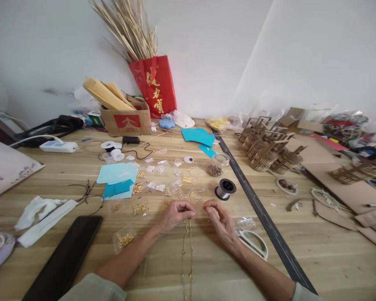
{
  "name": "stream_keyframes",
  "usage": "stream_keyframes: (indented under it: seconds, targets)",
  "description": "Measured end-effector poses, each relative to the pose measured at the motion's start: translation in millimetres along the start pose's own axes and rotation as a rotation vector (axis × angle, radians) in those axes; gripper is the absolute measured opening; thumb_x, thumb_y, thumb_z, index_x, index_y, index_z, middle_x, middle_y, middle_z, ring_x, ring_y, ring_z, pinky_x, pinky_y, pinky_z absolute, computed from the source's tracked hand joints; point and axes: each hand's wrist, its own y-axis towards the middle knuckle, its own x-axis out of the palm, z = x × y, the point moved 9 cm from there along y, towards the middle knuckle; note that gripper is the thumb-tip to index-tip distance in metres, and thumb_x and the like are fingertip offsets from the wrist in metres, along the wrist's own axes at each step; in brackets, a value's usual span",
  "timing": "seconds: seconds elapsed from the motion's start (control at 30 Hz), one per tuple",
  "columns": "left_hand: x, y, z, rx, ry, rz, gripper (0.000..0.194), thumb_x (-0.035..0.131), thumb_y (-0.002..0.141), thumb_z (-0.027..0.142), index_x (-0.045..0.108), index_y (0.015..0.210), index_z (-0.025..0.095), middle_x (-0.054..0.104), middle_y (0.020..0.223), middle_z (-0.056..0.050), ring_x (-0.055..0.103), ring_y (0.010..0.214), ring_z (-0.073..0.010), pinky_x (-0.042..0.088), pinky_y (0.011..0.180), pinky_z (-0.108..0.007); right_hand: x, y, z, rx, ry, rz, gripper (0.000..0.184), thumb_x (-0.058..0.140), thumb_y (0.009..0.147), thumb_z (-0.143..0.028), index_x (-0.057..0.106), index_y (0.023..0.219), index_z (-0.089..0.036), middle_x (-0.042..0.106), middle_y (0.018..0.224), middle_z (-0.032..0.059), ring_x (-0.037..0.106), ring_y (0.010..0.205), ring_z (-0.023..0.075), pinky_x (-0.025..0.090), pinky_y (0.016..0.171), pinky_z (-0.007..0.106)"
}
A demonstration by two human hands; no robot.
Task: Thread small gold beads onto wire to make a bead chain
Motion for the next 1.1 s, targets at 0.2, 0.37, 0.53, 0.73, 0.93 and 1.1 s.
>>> stream_keyframes:
  seconds: [0.2, 0.37, 0.53, 0.73, 0.93, 1.1]
  targets:
    - [0.7, 0, 4, 0.05, 0.029, -0.007, 0.028, 0.075, 0.066, 0.039, 0.068, 0.067, 0.012, 0.062, 0.063, -0.001, 0.053, 0.061, -0.0122, 0.04, 0.06, -0.023, 12, -3, -13, -0.168, -0.051, -0.1, 0.009, 0.057, 0.088, -0.027, 0.06, 0.092, -0.02, 0.064, 0.086, 0.0048, 0.06, 0.083, 0.0187, 0.049, 0.074, 0.031]
    - [2.5, 0, 3, 0.047, 0.046, -0.019, 0.026, 0.075, 0.067, 0.037, 0.068, 0.066, 0.012, 0.062, 0.064, -0.001, 0.054, 0.063, -0.0128, 0.04, 0.062, -0.023, 19, -5, -17, -0.231, -0.092, -0.14, 0.007, 0.058, 0.088, -0.025, 0.062, 0.09, -0.02, 0.064, 0.082, 0.0045, 0.06, 0.078, 0.0176, 0.049, 0.069, 0.03]
    - [2.2, 0, 4, 0.051, 0.1, -0.011, 0.023, 0.073, 0.069, 0.035, 0.069, 0.068, 0.012, 0.064, 0.065, -0.002, 0.054, 0.065, -0.0138, 0.042, 0.063, -0.024, 20, -5, -14, -0.232, -0.155, -0.131, 0.012, 0.056, 0.09, -0.027, 0.061, 0.083, -0.019, 0.063, 0.075, 0.0036, 0.058, 0.071, 0.0166, 0.047, 0.065, 0.029]
    - [3.1, 0, 4, 0.066, 0.146, -0.015, 0.022, 0.071, 0.07, 0.035, 0.069, 0.067, 0.013, 0.064, 0.067, -0.003, 0.055, 0.066, -0.0146, 0.042, 0.064, -0.024, 22, -7, -13, -0.236, -0.215, -0.142, 0.015, 0.055, 0.09, -0.026, 0.059, 0.078, -0.019, 0.062, 0.073, 0.0028, 0.056, 0.069, 0.0157, 0.045, 0.063, 0.028]
    - [2.5, -1, 6, 0.061, 0.09, 0.002, 0.022, 0.07, 0.072, 0.036, 0.068, 0.074, 0.014, 0.063, 0.068, -0.002, 0.054, 0.065, -0.0133, 0.041, 0.063, -0.024, 17, 0, -9, -0.121, -0.122, -0.208, 0.013, 0.052, 0.09, -0.023, 0.058, 0.079, -0.018, 0.061, 0.076, 0.0032, 0.057, 0.073, 0.0162, 0.045, 0.065, 0.028]
    - [-1.7, 0, 9, 0.086, 0.046, 0.037, 0.03, 0.064, 0.076, 0.043, 0.065, 0.072, 0.013, 0.06, 0.064, -0.001, 0.053, 0.063, -0.0127, 0.042, 0.064, -0.025, 1, 16, 8, 0.083, -0.04, -0.257, 0.014, 0.058, 0.086, -0.029, 0.06, 0.077, -0.018, 0.06, 0.075, 0.0017, 0.057, 0.074, 0.0162, 0.046, 0.069, 0.028]
